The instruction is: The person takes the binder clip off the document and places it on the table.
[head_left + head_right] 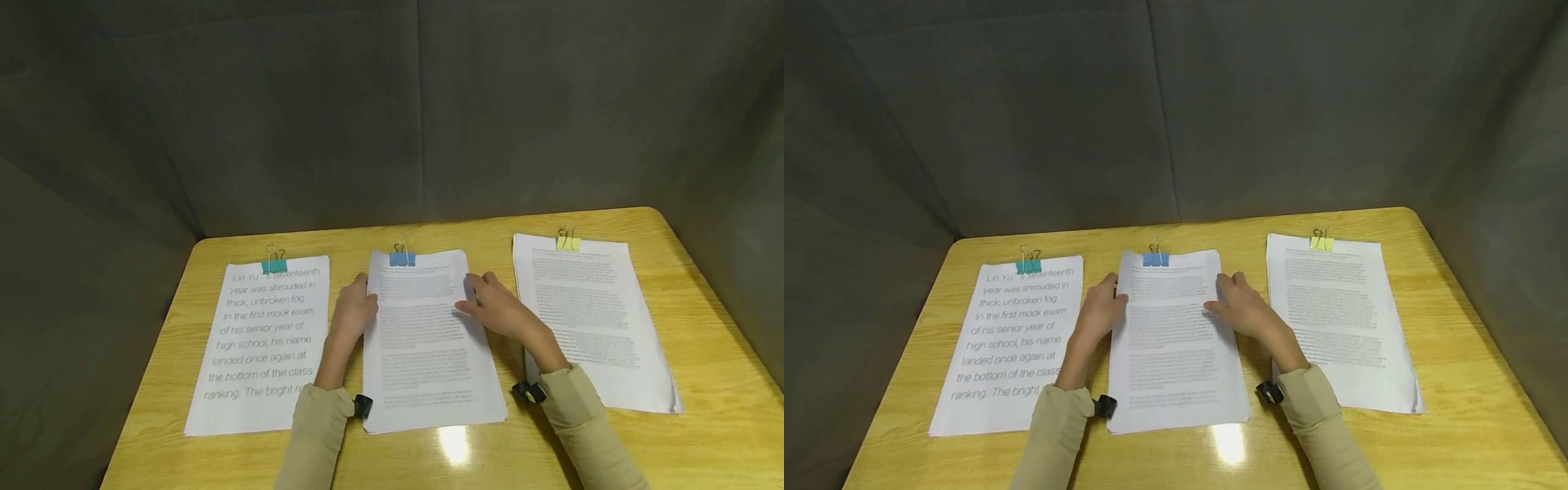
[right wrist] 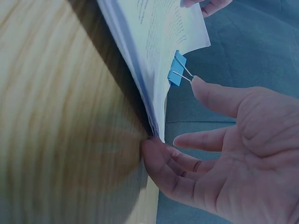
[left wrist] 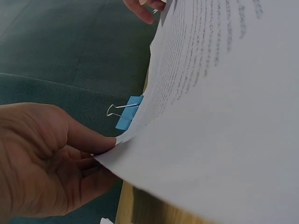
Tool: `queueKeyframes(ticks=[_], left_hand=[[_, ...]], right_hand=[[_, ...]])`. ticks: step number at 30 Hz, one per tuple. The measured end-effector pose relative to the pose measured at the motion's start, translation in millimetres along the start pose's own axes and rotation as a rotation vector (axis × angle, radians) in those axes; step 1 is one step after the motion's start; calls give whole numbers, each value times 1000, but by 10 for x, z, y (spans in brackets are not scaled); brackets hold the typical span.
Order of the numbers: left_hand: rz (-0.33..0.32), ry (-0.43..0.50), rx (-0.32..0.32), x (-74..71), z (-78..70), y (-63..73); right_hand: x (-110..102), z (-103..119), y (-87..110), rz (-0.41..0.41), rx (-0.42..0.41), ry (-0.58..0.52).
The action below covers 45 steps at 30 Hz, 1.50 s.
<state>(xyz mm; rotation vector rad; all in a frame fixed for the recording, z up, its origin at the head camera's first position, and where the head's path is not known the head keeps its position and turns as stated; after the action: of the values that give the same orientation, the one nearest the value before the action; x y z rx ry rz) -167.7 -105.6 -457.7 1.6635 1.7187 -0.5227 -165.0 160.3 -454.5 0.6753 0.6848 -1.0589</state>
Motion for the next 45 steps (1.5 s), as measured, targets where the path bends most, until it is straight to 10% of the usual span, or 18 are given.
queueKeyframes(ticks=[11, 24, 45], left_hand=[[-28, 169, 83, -9, -28, -42], [-120, 317, 164, -66, -47, -9], [-111, 466, 271, -172, -166, 66]], right_hand=[[-439, -80, 61, -97, -20, -80], [-868, 314, -287, -210, -150, -50], [-919, 681, -825, -38, -187, -324]])
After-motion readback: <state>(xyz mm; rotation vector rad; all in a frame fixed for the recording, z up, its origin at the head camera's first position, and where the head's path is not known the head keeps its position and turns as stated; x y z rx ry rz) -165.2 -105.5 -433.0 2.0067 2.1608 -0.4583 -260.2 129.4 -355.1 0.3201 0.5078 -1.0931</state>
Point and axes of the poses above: each hand's wrist, its own y-axis away from the middle knuckle, its own x-axis out of the palm, z = x × y, the point moved 2 cm from there along -y, towards the middle knuckle, and after that the axes turned 4 degrees about -z, right-handed, at the moved point
